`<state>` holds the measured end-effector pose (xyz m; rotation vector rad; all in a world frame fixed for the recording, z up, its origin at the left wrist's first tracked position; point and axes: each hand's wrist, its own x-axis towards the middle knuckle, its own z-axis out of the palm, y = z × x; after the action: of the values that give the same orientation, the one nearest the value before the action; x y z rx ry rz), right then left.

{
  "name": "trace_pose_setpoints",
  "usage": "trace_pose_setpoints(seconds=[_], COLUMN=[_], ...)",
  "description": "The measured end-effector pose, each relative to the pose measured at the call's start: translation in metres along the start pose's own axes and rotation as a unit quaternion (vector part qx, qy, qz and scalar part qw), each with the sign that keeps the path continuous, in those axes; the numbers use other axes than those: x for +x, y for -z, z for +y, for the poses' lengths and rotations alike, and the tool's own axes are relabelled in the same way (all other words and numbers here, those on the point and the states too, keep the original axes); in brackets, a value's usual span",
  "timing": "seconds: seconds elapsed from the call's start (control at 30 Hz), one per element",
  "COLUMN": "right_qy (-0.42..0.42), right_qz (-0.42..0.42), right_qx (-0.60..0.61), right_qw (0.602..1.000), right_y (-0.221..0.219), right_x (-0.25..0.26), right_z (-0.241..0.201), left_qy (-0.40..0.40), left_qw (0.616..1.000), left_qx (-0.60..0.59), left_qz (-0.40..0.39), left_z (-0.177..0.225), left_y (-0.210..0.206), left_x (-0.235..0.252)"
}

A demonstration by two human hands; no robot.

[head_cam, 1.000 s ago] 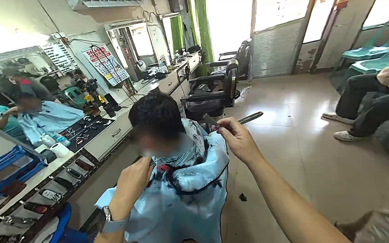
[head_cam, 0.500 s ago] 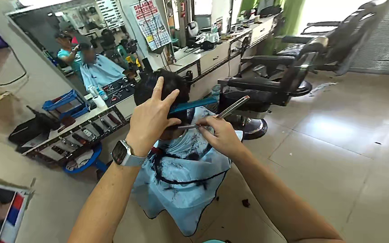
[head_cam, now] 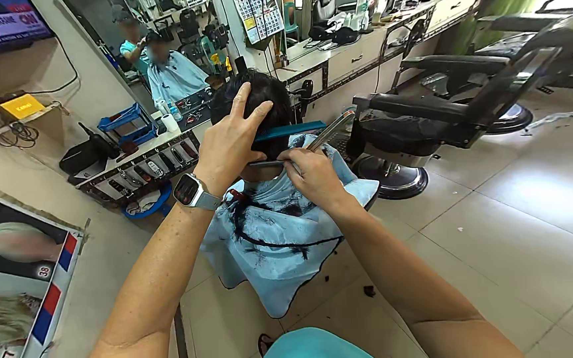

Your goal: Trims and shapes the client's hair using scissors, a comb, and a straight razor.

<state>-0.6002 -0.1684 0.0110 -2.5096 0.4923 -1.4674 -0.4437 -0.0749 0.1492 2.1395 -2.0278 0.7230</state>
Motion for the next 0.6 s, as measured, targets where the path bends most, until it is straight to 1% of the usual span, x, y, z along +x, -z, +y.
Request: trace_pose_setpoints(seconds=[0.13,0.6], right_qy=[-0.001,-0.004], right_qz=[-0.002,0.015], right_qx=[-0.017,-0.047], right_qw=[1.0,0.999], right_y=[-0.003,-0.011], right_x=[0.0,0.0], right_z=[-0.001,0.0], left_qy=[0.007,-0.004], left_qw=[1.0,1.0], left_qx=[0.006,0.017], left_qz=[-0.008,0.013], left_z=[0.0,-0.002], left_y=[-0.002,-0.006], left_x=[0.001,0.002])
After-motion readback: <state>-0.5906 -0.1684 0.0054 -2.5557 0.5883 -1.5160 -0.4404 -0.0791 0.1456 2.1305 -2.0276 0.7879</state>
